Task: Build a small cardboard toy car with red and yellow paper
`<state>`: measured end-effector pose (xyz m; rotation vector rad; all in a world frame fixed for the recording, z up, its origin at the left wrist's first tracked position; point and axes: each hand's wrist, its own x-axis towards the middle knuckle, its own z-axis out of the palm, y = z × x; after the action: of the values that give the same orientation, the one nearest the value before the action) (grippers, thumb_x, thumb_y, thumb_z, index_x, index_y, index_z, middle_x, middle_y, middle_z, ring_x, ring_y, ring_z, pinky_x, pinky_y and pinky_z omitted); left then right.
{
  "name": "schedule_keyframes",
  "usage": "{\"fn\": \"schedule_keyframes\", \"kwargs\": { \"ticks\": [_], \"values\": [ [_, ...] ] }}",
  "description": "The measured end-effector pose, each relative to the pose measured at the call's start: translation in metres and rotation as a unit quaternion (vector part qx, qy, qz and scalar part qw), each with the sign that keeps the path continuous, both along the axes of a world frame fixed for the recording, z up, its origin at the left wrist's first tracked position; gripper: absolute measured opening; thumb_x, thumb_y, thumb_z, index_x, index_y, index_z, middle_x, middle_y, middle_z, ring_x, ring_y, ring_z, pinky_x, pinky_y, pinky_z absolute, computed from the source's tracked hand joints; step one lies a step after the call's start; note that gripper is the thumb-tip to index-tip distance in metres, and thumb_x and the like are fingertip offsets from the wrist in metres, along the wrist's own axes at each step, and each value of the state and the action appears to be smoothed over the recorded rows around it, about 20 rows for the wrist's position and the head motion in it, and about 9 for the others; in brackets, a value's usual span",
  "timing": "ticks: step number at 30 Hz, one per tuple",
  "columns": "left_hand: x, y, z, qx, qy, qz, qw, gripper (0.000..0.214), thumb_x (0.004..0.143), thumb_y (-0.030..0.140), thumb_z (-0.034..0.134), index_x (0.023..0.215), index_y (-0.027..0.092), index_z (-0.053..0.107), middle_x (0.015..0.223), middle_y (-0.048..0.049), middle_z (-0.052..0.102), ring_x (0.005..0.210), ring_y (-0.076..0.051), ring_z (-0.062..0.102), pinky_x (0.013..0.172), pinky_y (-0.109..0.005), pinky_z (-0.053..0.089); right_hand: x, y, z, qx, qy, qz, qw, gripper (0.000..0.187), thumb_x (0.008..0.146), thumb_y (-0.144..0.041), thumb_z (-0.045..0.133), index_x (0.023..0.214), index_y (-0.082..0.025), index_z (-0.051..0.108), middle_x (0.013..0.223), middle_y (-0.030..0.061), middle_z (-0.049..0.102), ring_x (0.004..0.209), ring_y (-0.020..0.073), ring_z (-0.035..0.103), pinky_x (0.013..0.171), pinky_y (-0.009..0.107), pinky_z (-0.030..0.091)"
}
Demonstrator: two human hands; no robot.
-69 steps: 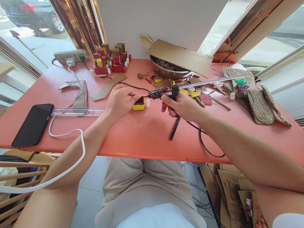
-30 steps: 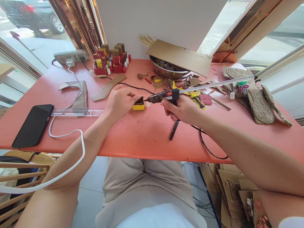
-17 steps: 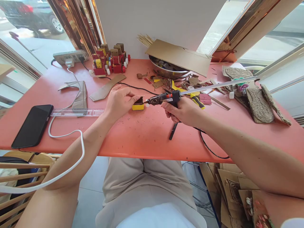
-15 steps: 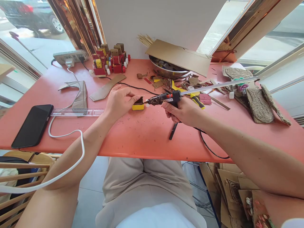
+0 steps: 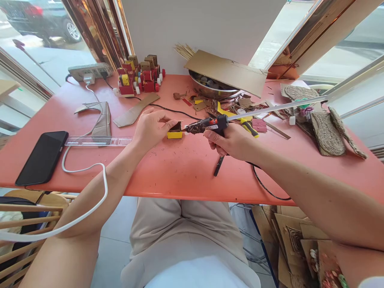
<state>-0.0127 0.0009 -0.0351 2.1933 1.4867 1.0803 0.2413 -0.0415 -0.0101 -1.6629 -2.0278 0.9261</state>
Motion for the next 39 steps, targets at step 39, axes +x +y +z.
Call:
{"fn": "schedule_keyframes", "kwargs": {
  "ticks": [39],
  "values": [
    [-0.027,0.005,0.005,-0.123,-0.046,-0.088,0.987,0.047,0.099,0.059,0.057,0.112,0.024,0.086,0.12,-0.0086,0.086,0.116,-0.031,0.076,0.104,-0.038,0.058,-0.024,0.002,0.034,-0.024,-0.022,0.073,0.997,0.052,0.101,-0.056,0.061,0.062,-0.023,0.054,0.049,-0.0022,0.057,0.047,0.013,0.058,0.057,0.027,0.046]
  ]
}}
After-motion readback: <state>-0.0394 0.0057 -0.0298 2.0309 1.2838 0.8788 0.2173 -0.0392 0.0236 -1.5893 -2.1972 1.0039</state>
